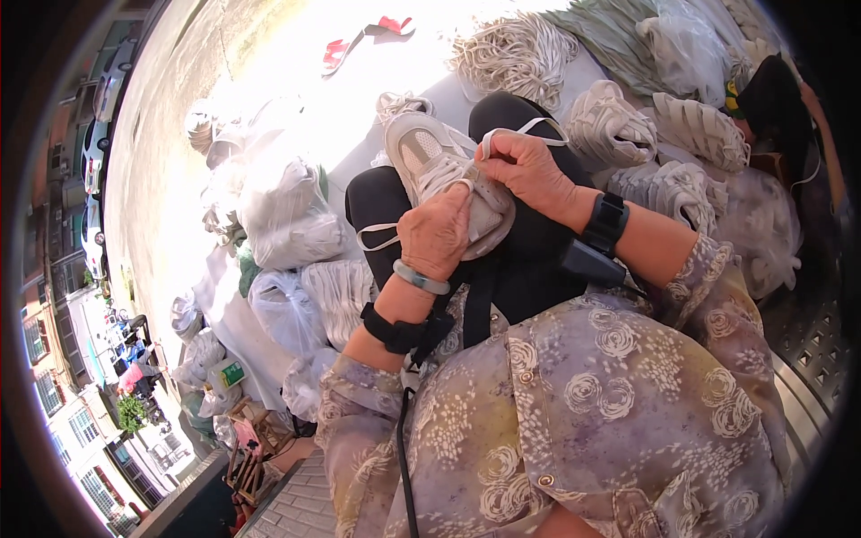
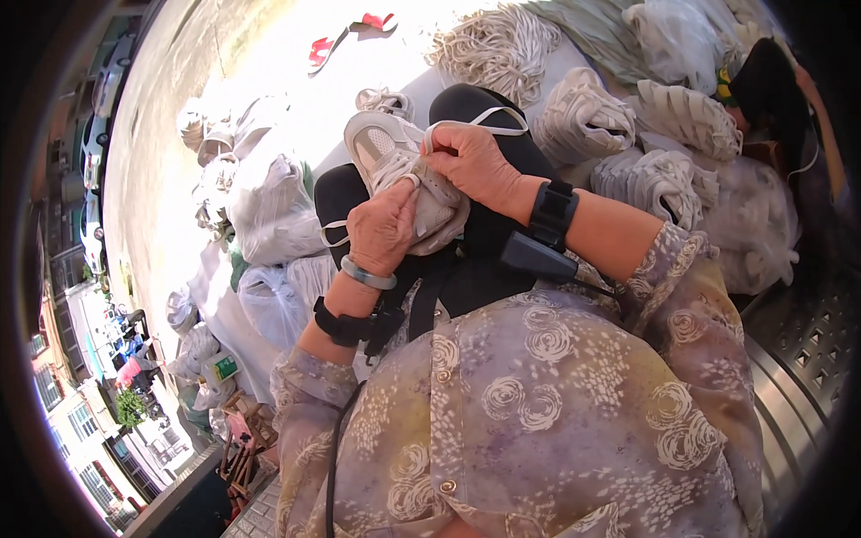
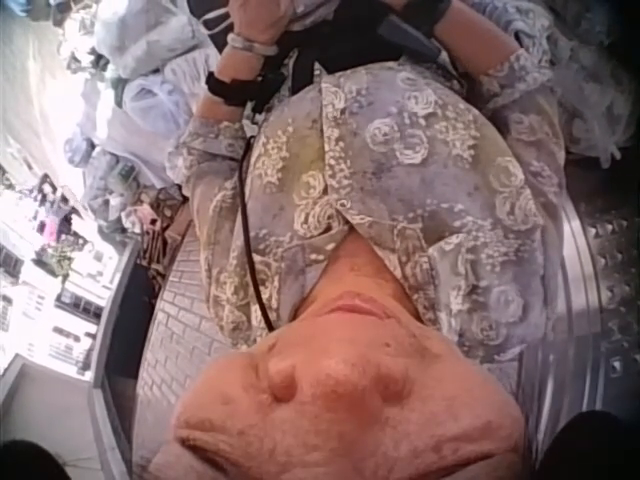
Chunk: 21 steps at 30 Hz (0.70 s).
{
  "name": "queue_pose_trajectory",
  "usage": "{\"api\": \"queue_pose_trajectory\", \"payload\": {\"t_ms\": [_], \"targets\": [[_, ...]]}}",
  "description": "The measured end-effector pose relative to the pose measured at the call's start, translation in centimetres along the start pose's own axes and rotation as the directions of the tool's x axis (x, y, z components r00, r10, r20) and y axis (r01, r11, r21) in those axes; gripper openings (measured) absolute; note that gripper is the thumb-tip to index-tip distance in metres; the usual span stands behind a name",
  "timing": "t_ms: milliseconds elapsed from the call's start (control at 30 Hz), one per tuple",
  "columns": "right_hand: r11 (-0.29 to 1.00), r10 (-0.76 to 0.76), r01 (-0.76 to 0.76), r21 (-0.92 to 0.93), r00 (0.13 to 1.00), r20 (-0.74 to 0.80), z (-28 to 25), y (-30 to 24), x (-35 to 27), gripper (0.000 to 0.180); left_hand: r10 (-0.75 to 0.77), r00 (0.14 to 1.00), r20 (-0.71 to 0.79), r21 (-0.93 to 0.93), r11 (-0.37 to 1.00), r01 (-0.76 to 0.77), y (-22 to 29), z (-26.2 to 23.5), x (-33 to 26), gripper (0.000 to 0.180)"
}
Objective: Lace and tie the shoelaces on newly manufactured white sneakers.
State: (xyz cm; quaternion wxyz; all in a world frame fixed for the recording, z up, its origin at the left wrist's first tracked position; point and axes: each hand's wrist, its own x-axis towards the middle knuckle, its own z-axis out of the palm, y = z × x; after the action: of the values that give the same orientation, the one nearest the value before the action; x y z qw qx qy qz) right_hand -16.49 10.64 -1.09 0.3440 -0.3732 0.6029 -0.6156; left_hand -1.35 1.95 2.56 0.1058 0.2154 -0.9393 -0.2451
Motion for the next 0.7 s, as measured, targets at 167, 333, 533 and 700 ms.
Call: {"api": "queue_pose_trajectory", "payload": {"t_ms": [167, 333, 533, 700], "targets": [[0.997, -0.052, 0.051, -0.054, 0.999, -0.01, 0.4, 0.4, 0.0, 0.002, 0.07, 0.996, -0.056, 0.038, 0.997, -0.068, -0.4, 0.3, -0.3, 0.01], [0.987, -0.114, 0.111, -0.117, 0.993, -0.014, 0.1, 0.4, 0.5, 0.003, 0.064, 0.996, -0.068, 0.019, 0.998, -0.063, -0.1, 0.3, 0.2, 0.009], [0.868, -0.356, 0.323, -0.377, 0.934, -0.019, -0.3, -0.1, 0.1, 0.011, 0.084, 0.996, -0.032, 0.012, 0.996, -0.084, 0.8, 0.1, 1.0, 0.008], [0.842, -0.326, 0.335, -0.422, 0.941, 0.097, 2.1, 0.8, 0.2, 0.01, -0.005, 0.989, -0.147, -0.21, 0.977, -0.026, -1.9, 0.0, -1.1, 0.013]]}}
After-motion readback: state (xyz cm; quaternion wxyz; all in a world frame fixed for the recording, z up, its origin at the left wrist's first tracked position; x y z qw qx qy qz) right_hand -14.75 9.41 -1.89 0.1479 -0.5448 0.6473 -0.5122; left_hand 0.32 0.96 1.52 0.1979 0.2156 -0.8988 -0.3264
